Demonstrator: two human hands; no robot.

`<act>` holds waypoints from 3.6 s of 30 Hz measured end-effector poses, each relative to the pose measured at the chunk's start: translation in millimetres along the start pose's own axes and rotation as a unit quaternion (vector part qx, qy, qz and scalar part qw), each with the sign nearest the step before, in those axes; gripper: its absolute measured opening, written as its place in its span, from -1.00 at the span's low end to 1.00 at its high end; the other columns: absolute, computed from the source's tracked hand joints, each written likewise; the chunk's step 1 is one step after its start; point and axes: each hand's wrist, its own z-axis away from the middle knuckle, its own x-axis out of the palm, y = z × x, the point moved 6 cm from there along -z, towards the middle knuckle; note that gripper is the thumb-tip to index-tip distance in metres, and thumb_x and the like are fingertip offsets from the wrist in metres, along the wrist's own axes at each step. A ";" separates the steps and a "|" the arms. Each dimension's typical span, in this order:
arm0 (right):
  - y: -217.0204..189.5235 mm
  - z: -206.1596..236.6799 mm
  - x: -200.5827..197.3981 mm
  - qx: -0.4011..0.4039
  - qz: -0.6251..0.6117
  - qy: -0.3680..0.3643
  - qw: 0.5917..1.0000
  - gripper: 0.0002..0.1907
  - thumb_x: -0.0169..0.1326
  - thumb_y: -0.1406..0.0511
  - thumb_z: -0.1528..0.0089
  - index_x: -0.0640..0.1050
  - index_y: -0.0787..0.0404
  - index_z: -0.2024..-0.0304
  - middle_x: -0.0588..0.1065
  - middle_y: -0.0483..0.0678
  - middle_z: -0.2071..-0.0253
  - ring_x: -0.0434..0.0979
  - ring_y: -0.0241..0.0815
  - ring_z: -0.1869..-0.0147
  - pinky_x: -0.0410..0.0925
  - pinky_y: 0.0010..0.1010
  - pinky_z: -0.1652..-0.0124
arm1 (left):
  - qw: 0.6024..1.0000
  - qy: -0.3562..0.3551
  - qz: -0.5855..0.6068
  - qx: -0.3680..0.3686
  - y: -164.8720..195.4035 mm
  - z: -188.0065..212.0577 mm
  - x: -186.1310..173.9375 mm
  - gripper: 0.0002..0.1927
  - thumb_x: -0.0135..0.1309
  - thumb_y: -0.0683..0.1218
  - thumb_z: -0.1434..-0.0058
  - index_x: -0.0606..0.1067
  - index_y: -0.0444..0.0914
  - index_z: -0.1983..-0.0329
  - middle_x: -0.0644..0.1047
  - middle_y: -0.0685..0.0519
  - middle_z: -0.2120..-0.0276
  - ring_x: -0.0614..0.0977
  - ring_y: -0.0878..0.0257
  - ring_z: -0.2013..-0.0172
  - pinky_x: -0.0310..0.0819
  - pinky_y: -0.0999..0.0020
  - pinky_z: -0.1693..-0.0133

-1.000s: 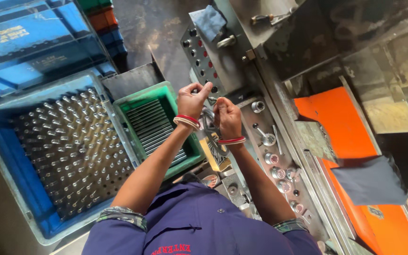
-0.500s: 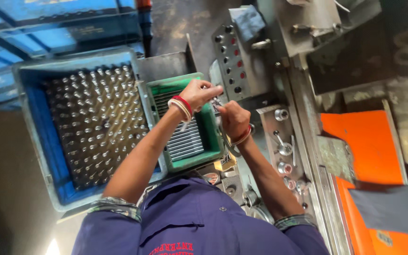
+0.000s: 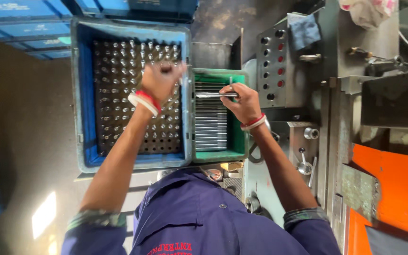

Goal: The person repeatedly picks up metal rods from a green tray, inserts them into a metal forming machine, and operates a lever to process them. The person then removes the processed metal pieces and places them into a blue crate.

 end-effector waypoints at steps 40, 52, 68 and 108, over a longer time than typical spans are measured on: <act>-93.2 135.9 -6.4 0.031 0.137 0.010 0.990 -0.74 -0.02 0.26 -0.40 0.39 0.33 0.31 0.33 0.11 0.37 0.37 0.12 0.26 0.26 -0.13 0.22 | 0.841 -0.191 0.437 -0.258 -39.6 85.6 87.6 -0.73 0.09 0.07 -0.41 0.47 -0.22 0.26 0.57 0.04 0.33 0.64 0.21 0.25 0.58 0.28 0.18; -124.4 206.7 -18.0 0.032 0.251 0.168 0.953 -0.70 0.21 0.19 -0.23 0.55 0.33 0.21 0.44 0.05 0.38 0.47 0.02 0.27 0.34 -0.19 0.25 | 0.791 -0.258 0.517 -0.202 22.3 126.4 191.4 -0.81 0.10 -0.05 -0.45 0.51 -0.29 0.08 0.48 0.09 0.40 0.50 0.30 0.46 0.44 0.32 0.40; -165.4 207.9 -58.9 -0.125 0.335 0.117 0.927 -0.85 0.20 0.33 -0.27 0.62 0.25 0.13 0.50 -0.01 0.22 0.54 -0.04 -0.06 0.09 0.02 -0.48 | 0.883 -0.421 0.174 -0.115 62.4 148.9 163.5 -0.60 0.11 0.07 -0.36 0.57 -0.38 0.38 0.38 0.20 0.70 0.30 0.47 0.74 0.04 0.48 0.71; -56.6 660.4 103.9 0.655 0.145 0.334 0.663 -0.53 0.15 -0.01 -0.20 0.61 0.26 0.50 0.52 0.15 0.50 0.52 0.14 0.37 0.36 -0.07 0.30 | 0.911 -0.281 0.204 -0.224 -43.4 86.8 178.7 -0.85 -0.01 0.03 -0.44 0.46 -0.07 0.01 0.47 0.15 0.39 0.45 0.33 0.47 0.34 0.39 0.46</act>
